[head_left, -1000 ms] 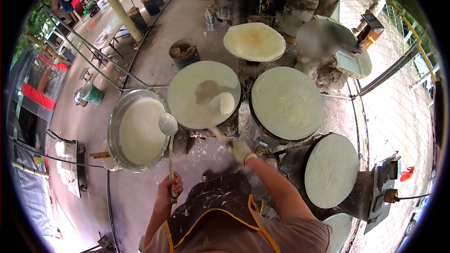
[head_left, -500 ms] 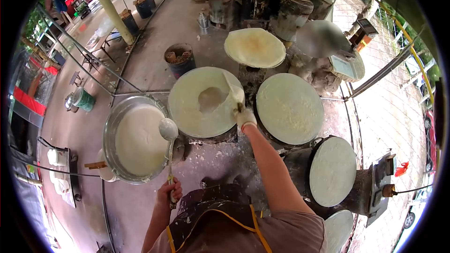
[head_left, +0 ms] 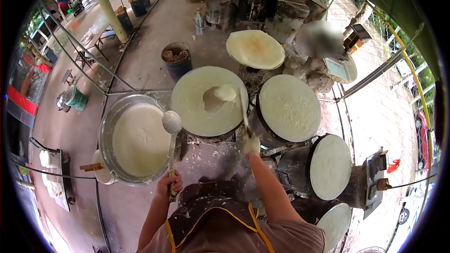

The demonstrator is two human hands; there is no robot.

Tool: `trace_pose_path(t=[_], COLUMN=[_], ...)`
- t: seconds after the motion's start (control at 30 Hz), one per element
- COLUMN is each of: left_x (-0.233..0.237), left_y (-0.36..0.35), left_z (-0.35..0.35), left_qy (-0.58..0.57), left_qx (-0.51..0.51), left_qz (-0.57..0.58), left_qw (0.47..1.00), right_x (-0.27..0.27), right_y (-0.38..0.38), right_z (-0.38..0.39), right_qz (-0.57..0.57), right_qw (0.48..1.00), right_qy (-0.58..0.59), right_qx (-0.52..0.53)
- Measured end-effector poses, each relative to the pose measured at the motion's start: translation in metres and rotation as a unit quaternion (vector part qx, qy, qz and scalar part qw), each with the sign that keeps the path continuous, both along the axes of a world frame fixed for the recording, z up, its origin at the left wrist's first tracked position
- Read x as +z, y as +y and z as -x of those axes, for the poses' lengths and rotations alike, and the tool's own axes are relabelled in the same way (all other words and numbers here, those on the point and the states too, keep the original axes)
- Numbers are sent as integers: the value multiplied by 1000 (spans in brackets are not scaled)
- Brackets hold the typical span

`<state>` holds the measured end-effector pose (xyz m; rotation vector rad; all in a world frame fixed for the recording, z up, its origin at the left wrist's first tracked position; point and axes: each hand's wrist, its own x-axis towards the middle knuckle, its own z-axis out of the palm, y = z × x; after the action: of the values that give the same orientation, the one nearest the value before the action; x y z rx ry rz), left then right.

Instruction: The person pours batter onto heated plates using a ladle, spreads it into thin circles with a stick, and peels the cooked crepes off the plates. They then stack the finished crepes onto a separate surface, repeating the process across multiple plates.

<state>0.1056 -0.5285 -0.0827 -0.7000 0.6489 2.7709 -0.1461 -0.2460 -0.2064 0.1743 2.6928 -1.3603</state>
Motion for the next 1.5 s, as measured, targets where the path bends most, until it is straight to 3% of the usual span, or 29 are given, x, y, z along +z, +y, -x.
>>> trace_pose_path(t=[0.03, 0.07, 0.13, 0.23, 0.27, 0.3, 0.43, 0.5, 0.53, 0.6, 0.63, 0.67, 0.7, 0.77, 0.8, 0.9, 0.93, 1.0, 1.03, 1.07, 1.1, 1.13, 1.17, 1.23, 1.3, 1.37, 1.4, 1.5], left_x=[1, -2, -9, -7, -9, -13, 0, 5, 5, 1, -1, -1, 1, 3, 3, 4, 5, 4, 4, 6, 7, 9, 9, 8, 15, 18, 15, 6], left_y=[-2, -5, -10, -11, -11, -11, -4, -3, -1, 2, 6, 12, 17, 27, 33, 53, 62, 76, 82, 89, 96, 101, 105, 111, 117, 117, 116, 103], left_z=[1, 1, 0, 2, 2, 3, 15, 19, 19, 20, 21, 21, 22, 23, 23, 24, 23, 22, 22, 22, 21, 19, 15, 11, 15, 21, 26, 47], left_qy=[-4, -4, -5, -19, -19, -20, -47, -51, -55, -63, -68, -74, -80, -86, -86, -86, -89, -71, -62, -70, -79, -89, -99, -111, -126, -133, -131, -134], left_qx=[-3, -8, -17, -14, -9, -4, 8, 6, 5, 1, 1, 7, 13, 26, 34, 52, 57, 61, 63, 69, 74, 78, 75, 74, 69, 69, 54, 10], left_qz=[-1, 2, 7, 3, 4, 4, 21, 35, 42, 66, 78, 87, 97, 109, 111, 104, 98, 72, 61, 53, 45, 37, 35, 30, 66, 75, 102, 196], left_qw=[1000, 1000, 1000, 1000, 1000, 1000, 999, 998, 998, 996, 995, 993, 992, 990, 990, 989, 990, 993, 994, 994, 993, 992, 992, 991, 987, 986, 985, 971], right_x=[-18, 18, -27, -35, -40, -54, -77, -53, -71, -47, -22, 20, 48, 60, 65, 32, 27, 32, 41, 63, -20, -29, -34, 10, 14, -12, 44, -23], right_y=[11, 8, 27, 1, -20, -42, -44, -46, -44, -44, -42, -36, -33, -17, -11, -9, -10, -9, -5, -2, 2, 12, 21, 36, 37, 29, 25, 21], right_z=[-22, -55, -85, -77, -62, -39, 28, 38, 41, 47, 49, 56, 68, 80, 83, 77, 96, 122, 130, 135, 160, 151, 141, 113, 111, 139, 135, 137], right_qz=[-107, -61, 26, 41, 380, 290, 277, 503, 414, 202, 88, -146, -188, 94, 98, 61, -156, -361, -195, -16, -176, -314, -442, -199, -205, -456, -523, -448], right_qw=[992, 996, 984, 993, 915, 949, 959, 844, 898, 978, 985, 961, 962, 992, 992, 974, 939, 824, 911, 958, 908, 820, 700, 832, 820, 650, 598, 648], right_qy=[34, 37, -56, 103, -66, 4, -34, -60, -38, -8, 7, 43, -75, -63, -68, 9, -19, 116, 2, -90, 116, 187, 253, 112, 136, 326, 382, 266], right_qx=[57, 59, 165, 43, -123, -121, 45, -176, -145, 48, 146, 232, 183, 63, 50, 219, 305, 420, 364, 270, 362, 441, 501, 506, 516, 514, 473, 555])
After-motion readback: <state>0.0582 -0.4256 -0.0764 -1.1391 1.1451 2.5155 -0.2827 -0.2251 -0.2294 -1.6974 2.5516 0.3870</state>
